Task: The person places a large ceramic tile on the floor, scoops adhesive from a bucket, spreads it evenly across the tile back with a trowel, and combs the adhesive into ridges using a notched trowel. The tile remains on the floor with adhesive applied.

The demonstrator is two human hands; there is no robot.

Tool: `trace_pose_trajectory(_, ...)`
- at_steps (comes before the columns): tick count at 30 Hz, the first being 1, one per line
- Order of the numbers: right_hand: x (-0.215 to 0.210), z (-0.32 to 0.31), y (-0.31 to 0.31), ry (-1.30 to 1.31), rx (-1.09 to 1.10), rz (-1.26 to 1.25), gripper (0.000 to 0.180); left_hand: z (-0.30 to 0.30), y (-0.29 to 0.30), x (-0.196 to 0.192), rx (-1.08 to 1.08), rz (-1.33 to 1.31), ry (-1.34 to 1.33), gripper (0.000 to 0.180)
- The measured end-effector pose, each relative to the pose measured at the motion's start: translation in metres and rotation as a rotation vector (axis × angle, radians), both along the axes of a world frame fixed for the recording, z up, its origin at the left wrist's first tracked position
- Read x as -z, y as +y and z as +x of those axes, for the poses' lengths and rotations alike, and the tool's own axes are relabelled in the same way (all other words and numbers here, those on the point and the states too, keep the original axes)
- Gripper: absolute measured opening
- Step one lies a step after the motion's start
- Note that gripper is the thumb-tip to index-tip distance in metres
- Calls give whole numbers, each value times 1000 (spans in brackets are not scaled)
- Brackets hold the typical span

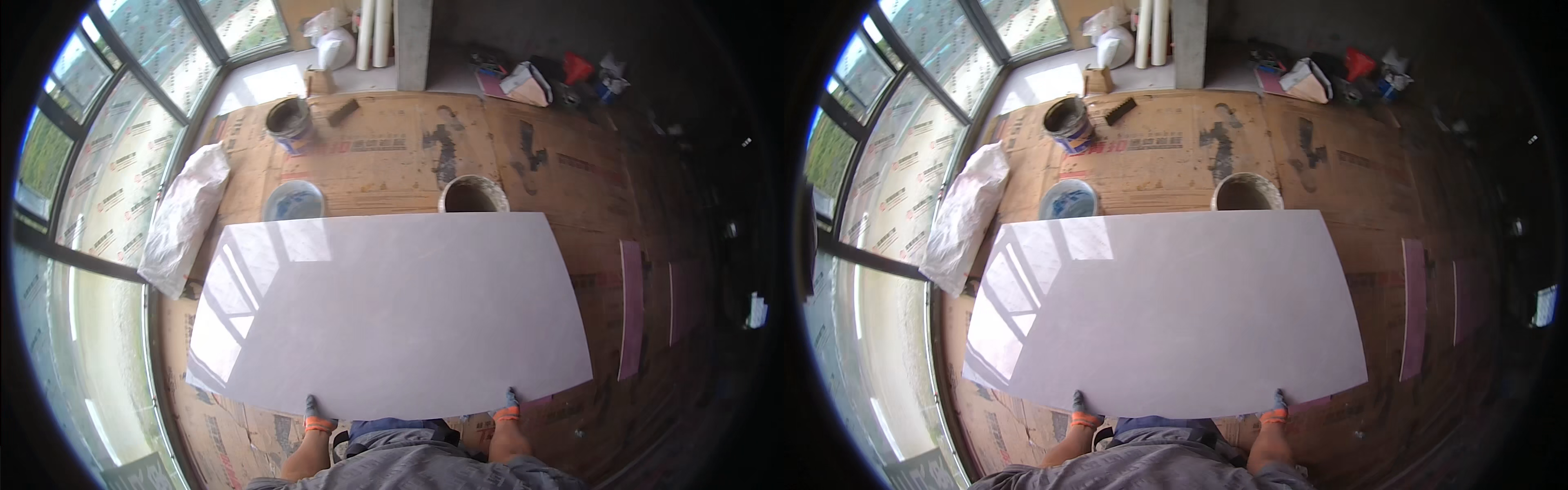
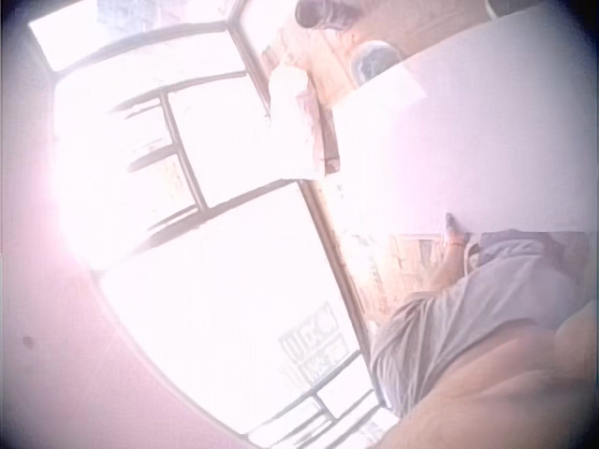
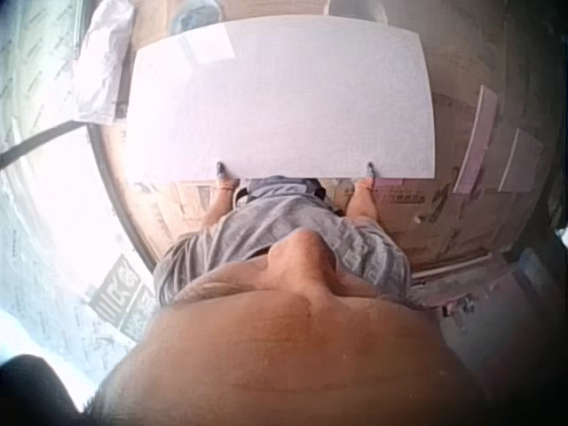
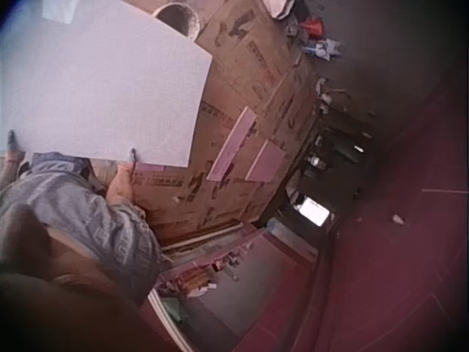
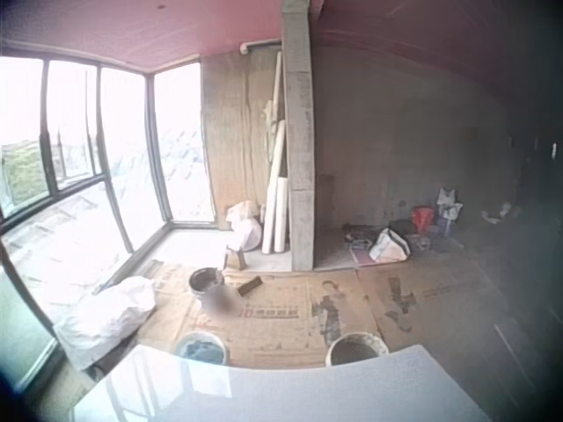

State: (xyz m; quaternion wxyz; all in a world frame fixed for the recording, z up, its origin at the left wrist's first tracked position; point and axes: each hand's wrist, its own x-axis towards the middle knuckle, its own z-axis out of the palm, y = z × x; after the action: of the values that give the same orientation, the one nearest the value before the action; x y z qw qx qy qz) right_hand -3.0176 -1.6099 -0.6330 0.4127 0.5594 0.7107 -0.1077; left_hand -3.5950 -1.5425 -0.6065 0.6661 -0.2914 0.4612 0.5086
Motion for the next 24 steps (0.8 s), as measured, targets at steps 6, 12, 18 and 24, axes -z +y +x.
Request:
trace_pose_trajectory(6,-12,-17,-1,727,840,59,32,-7,6,22,-75,-243,129,50)
trace_pose_trajectory(12,-33,-82,95,1172,2148,120,32,2,-12,14,-106,-219,179,55)
trace_pose_trajectory(18,-63,-109,140,1202,2119,87,32,-1,-15,6,-90,-274,192,59)
trace_pose_trajectory(24,-90,-112,166,1163,2036,122,33,15,32,-57,-20,-395,248,64)
